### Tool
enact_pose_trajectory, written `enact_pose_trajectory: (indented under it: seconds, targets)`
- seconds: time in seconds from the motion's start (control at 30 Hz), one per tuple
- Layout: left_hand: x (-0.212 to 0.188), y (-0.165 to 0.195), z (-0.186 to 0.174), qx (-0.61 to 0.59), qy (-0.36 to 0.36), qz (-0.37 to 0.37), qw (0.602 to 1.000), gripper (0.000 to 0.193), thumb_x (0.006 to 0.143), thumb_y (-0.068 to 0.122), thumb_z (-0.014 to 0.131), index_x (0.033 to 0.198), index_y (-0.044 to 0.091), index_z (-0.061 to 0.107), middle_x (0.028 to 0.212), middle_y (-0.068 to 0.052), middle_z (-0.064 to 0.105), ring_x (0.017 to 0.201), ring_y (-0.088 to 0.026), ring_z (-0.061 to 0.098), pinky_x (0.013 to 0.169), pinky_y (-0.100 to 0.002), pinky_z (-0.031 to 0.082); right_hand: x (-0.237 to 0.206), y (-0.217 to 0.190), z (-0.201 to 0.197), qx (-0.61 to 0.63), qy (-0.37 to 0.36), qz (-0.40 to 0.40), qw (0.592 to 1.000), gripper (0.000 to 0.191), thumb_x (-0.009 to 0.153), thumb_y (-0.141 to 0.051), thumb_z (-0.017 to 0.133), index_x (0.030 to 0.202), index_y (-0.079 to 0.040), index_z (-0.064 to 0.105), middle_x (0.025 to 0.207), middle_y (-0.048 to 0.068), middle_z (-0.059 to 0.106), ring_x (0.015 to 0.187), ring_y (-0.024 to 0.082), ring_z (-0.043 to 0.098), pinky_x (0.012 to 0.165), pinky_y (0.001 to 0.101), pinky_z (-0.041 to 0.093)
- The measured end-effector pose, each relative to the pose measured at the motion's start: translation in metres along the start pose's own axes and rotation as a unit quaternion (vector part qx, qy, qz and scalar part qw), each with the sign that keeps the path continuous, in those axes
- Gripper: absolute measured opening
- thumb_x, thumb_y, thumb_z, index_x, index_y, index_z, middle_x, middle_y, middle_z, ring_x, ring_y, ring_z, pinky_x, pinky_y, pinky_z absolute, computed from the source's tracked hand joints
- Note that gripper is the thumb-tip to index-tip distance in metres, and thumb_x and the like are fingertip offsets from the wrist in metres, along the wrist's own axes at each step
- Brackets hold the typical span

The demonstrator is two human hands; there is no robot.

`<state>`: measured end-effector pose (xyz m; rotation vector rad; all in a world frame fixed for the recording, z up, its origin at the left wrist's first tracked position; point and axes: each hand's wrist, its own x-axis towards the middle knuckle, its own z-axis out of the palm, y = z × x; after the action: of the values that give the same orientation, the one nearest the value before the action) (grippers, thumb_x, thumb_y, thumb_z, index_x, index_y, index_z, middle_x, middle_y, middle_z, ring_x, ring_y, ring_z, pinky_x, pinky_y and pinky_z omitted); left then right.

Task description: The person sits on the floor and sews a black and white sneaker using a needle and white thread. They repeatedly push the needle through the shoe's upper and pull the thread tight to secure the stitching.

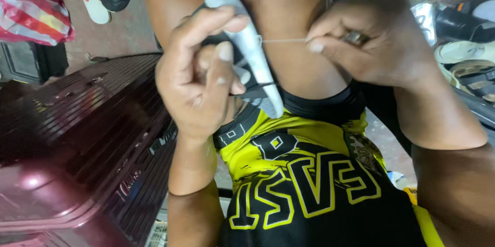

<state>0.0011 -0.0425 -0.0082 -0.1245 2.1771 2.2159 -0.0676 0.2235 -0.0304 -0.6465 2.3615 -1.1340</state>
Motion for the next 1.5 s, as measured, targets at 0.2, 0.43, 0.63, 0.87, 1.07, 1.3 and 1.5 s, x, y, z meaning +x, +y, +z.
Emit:
enact_pose_trajectory:
  seconds: [0.2,0.43,0.63,0.87,1.07,1.3,1.5]
  targets:
    - [-0.009,-0.006,-0.012,-0.085,0.026,-0.005,0.996,0.019,0.118,0.000,0.052,0.137,-0.006,0.052,0.124,-0.018,0.069,0.064,-0.004,0.056,0.060,-0.016,0.049,0.018,-0.029,0.003,-0.103,0.128,-0.121,0.979,0.025,0.092,-0.009,0.083,0.114,0.001,0.073,0.100,0.012,0.065,0.084,0.021,0.064,0.071,0.0336,0.051]
    - [-0.004,-0.003,-0.002,-0.129,0.008,-0.002,0.992,0.022,0.113,0.002,0.054,0.134,-0.006,0.054,0.124,-0.018,0.068,0.067,-0.008,0.060,0.064,-0.020,0.051,0.033,-0.035,0.040,-0.009,0.108,-0.256,0.961,0.015,0.097,0.001,0.083,0.107,-0.005,0.075,0.103,0.009,0.067,0.088,0.020,0.068,0.075,0.0329,0.054]
    - [0.012,0.024,0.000,0.161,0.068,0.096,0.980,0.024,0.102,0.002,0.064,0.127,0.003,0.064,0.123,-0.011,0.062,0.096,-0.014,0.066,0.068,-0.020,0.054,0.040,-0.012,0.032,0.181,0.152,-0.112,0.965,0.007,0.104,0.003,0.076,0.107,0.000,0.071,0.098,0.006,0.067,0.076,0.006,0.056,0.068,0.0210,0.046]
    - [0.026,0.023,0.026,0.463,0.014,0.191,0.865,0.024,0.095,0.013,0.088,0.114,0.007,0.073,0.106,-0.004,0.060,0.092,-0.023,0.059,0.074,-0.035,0.050,0.031,-0.006,0.037,0.206,0.166,-0.075,0.961,0.004,0.104,0.003,0.074,0.106,0.003,0.070,0.100,0.008,0.067,0.073,0.004,0.054,0.067,0.0192,0.042]
    - [0.028,0.018,0.029,0.417,0.009,0.185,0.890,0.024,0.092,0.015,0.086,0.111,0.008,0.073,0.099,-0.005,0.055,0.093,-0.021,0.060,0.077,-0.035,0.051,0.030,0.007,0.040,0.296,0.153,-0.103,0.937,0.006,0.112,-0.001,0.073,0.111,0.002,0.067,0.108,0.007,0.068,0.084,0.004,0.063,0.074,0.0165,0.048]
    - [0.025,0.012,0.026,0.394,0.013,0.157,0.906,0.015,0.098,0.013,0.086,0.107,0.010,0.075,0.095,-0.004,0.058,0.090,-0.019,0.063,0.078,-0.031,0.052,0.028,0.011,0.039,0.236,0.157,-0.132,0.950,0.006,0.113,-0.001,0.071,0.111,0.003,0.067,0.106,0.009,0.067,0.090,0.008,0.063,0.080,0.0189,0.048]
    - [0.026,0.017,0.019,0.354,-0.001,0.128,0.927,0.012,0.100,0.008,0.084,0.109,0.009,0.075,0.097,-0.005,0.060,0.089,-0.019,0.065,0.079,-0.029,0.054,0.025,0.017,0.040,0.245,0.150,-0.088,0.954,0.011,0.113,-0.007,0.073,0.107,0.000,0.067,0.093,0.004,0.066,0.074,0.004,0.055,0.068,0.0175,0.042]
